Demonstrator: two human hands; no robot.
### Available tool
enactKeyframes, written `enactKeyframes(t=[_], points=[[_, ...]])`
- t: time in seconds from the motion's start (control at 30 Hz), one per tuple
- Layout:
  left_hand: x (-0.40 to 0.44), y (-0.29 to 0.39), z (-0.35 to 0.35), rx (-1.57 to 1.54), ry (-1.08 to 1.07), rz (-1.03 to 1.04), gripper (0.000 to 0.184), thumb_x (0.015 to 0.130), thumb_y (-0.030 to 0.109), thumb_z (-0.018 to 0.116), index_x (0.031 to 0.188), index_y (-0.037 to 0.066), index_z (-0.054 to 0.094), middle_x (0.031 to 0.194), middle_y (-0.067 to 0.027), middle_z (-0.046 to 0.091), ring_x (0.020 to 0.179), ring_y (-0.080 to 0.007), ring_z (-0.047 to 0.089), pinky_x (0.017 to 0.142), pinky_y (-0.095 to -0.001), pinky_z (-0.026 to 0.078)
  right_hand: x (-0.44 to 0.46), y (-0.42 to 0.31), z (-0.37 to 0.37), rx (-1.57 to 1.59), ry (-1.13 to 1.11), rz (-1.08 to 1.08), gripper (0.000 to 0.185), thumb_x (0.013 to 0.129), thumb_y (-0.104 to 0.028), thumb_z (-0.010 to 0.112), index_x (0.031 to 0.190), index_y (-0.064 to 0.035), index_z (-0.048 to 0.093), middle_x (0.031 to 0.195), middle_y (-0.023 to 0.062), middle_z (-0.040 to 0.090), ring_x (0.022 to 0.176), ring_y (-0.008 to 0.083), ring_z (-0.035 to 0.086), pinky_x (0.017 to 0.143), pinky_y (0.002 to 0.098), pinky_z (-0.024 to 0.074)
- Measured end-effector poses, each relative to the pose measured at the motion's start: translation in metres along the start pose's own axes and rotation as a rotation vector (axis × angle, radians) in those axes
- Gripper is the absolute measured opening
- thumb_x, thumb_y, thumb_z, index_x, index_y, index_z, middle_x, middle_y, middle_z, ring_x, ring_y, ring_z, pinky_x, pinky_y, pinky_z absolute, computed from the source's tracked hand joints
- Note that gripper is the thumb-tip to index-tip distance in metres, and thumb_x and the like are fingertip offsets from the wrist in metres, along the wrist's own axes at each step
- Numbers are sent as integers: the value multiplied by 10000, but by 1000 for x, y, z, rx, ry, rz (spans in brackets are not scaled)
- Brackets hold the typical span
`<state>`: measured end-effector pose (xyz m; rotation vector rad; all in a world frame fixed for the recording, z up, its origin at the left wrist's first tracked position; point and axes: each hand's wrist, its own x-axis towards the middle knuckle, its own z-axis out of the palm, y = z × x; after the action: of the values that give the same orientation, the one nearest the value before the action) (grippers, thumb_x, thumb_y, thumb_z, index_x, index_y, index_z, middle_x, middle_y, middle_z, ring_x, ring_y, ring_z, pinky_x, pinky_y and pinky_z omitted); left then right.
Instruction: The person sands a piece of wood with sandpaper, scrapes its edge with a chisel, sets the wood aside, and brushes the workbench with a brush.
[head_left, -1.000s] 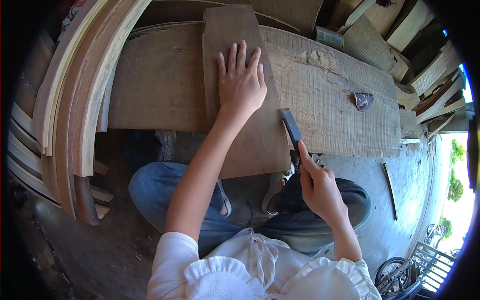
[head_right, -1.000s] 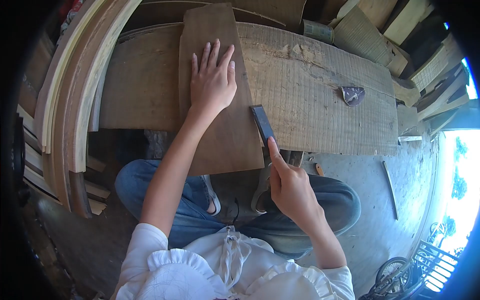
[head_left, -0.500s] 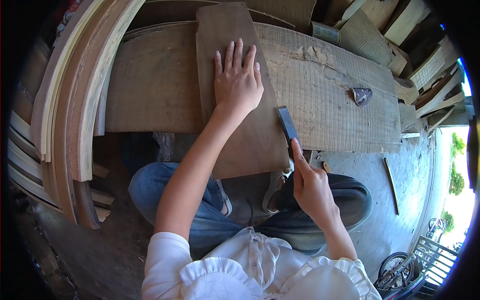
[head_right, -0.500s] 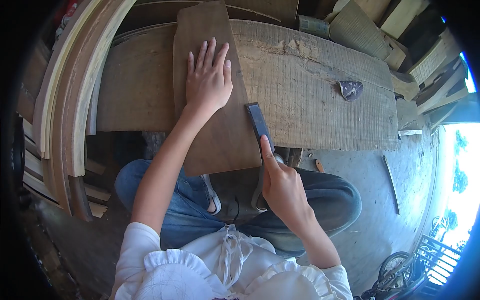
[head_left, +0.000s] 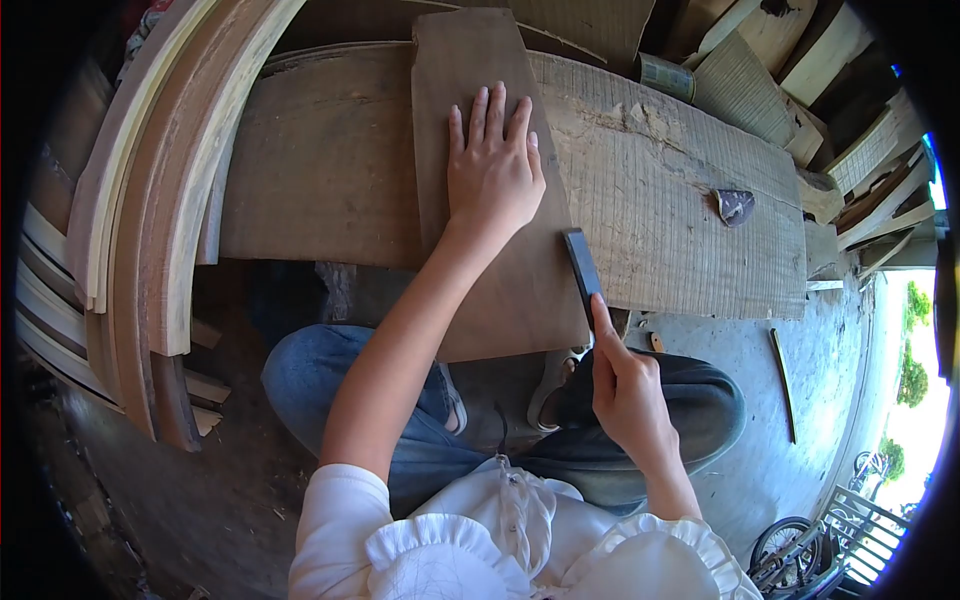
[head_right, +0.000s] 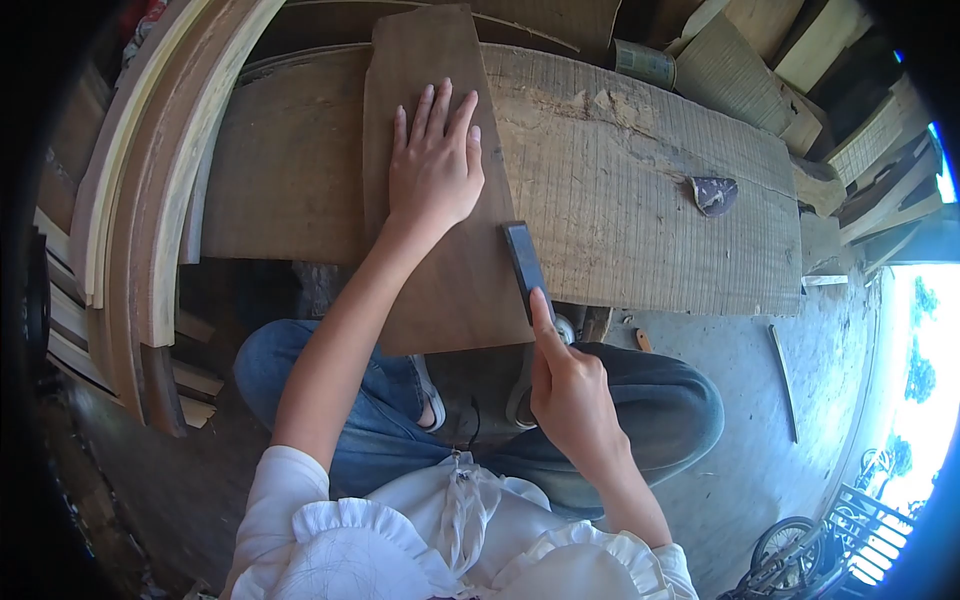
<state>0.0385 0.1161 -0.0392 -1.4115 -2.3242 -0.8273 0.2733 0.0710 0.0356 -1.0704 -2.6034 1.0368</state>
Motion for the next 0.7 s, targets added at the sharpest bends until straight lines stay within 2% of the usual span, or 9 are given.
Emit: enactKeyframes(t=[0.17, 0.23, 0.37, 0.47, 0.7], points=[[-1, 1, -3, -29, -2, 29, 391, 906, 216, 413, 1266, 88, 498, 1379, -144, 402, 1317, -289, 316, 1102, -467, 165, 30, -3, 5, -49, 57, 1, 565, 819, 61, 460, 1364, -30, 345, 589, 245, 542, 560, 394, 580, 554, 437, 458], [-1, 2, -5, -15, -33, 9, 376, 923, 210, 401, 1280, 133, 490, 1383, -107, 405, 1313, -275, 324, 1098, -463, 192, 24, -3, 4, -61, 54, -23, 565, 815, 63, 461, 1362, -28, 349, 588, 245, 542, 558, 394, 580, 556, 443, 458], [0, 1, -4, -64, -1, 40, 376, 896, 184, 431, 1246, 73, 512, 1365, -132, 427, 1299, -295, 347, 1096, -462, 189, 16, -4, -2, -79, 23, -25, 559, 807, 60, 467, 1351, -27, 369, 580, 246, 539, 558, 395, 584, 566, 465, 457], [1, 2, -4, -82, -4, 37, 382, 889, 169, 433, 1243, 43, 505, 1347, -100, 457, 1293, -280, 358, 1098, -448, 196, 33, -4, 1, -89, 41, -22, 539, 815, 41, 468, 1342, -33, 382, 586, 252, 543, 566, 405, 583, 564, 483, 454], [0, 0, -2, -58, -14, 35, 394, 907, 182, 411, 1269, 38, 474, 1351, -86, 455, 1290, -268, 365, 1096, -446, 202, 47, -4, 8, -151, 104, -67, 509, 826, 14, 463, 1329, -38, 397, 606, 270, 552, 587, 423, 583, 580, 508, 464]])
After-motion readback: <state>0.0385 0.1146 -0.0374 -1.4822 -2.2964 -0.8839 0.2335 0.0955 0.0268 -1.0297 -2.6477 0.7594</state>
